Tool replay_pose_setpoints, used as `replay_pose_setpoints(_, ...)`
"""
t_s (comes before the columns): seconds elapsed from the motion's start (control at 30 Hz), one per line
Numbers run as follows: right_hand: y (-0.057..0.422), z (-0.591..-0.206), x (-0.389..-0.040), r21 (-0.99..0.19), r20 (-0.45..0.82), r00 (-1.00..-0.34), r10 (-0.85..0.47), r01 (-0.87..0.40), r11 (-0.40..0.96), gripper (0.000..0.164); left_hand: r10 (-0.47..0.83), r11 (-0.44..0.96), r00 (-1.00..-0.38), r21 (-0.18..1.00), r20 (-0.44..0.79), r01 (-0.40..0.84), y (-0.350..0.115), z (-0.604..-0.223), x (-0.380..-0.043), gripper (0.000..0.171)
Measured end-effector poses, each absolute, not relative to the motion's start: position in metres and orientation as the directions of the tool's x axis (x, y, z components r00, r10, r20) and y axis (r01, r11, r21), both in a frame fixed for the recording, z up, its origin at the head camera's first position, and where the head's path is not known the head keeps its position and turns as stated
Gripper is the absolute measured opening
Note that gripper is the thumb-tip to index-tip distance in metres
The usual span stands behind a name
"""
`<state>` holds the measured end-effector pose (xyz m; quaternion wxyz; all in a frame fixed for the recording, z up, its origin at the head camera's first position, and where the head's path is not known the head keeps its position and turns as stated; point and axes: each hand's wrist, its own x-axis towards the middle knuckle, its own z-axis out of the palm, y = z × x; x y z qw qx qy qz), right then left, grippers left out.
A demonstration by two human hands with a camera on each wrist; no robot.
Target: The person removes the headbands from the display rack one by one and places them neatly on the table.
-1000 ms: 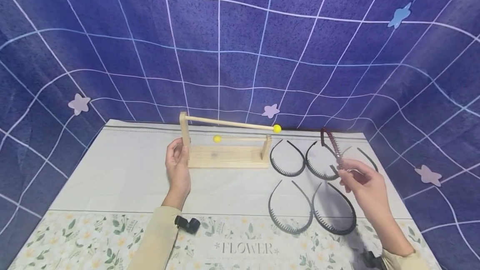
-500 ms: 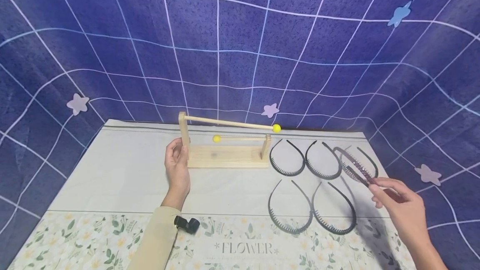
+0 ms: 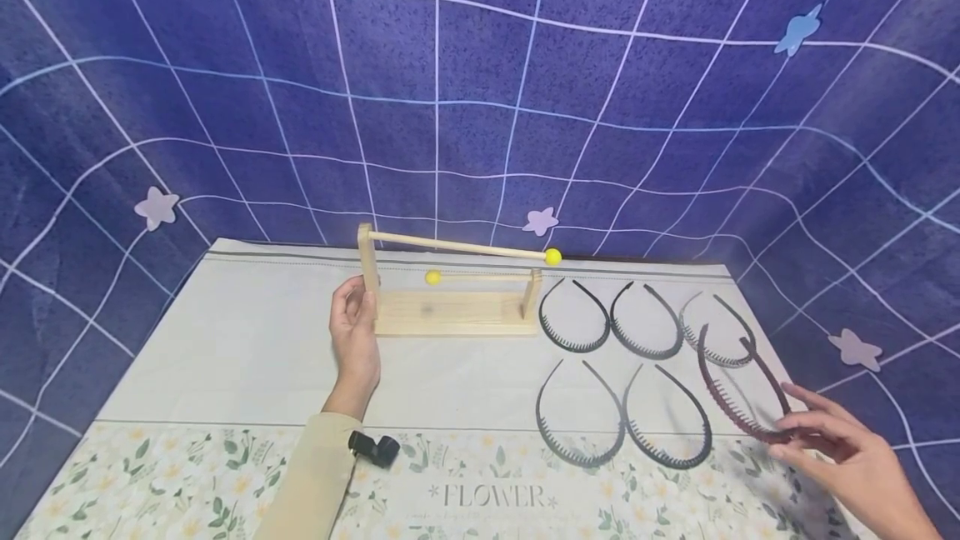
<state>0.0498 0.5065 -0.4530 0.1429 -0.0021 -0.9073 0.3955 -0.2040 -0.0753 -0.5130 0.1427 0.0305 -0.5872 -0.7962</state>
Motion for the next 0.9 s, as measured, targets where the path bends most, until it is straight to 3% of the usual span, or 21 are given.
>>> replay_pose_setpoints(0.3, 0.545, -0.474, 0.064, -0.720, 0.144, -0.986, 0.086, -0.044, 0.692, 0.034, -0.277, -0.278, -0.953, 0.940, 0.120, 0.199, -0.076, -0.515, -0.204, 0.028)
replay_pose_setpoints(0.6, 0.573, -0.494, 0.069, -0.708, 0.156, -0.986, 0.066, -0.065, 0.704, 0.037, -0.281, -0.276, -0.952, 0.941, 0.119, 0.199, -0.075, -0.514, -0.206, 0.028)
replay_pose_setpoints(0.9, 0.580, -0.501, 0.071, -0.587, 0.089, -0.991, 0.105, 0.033, 0.809, 0.039, -0.272, -0.265, -0.954, 0.943, 0.127, 0.201, -0.075, -0.515, -0.206, 0.028)
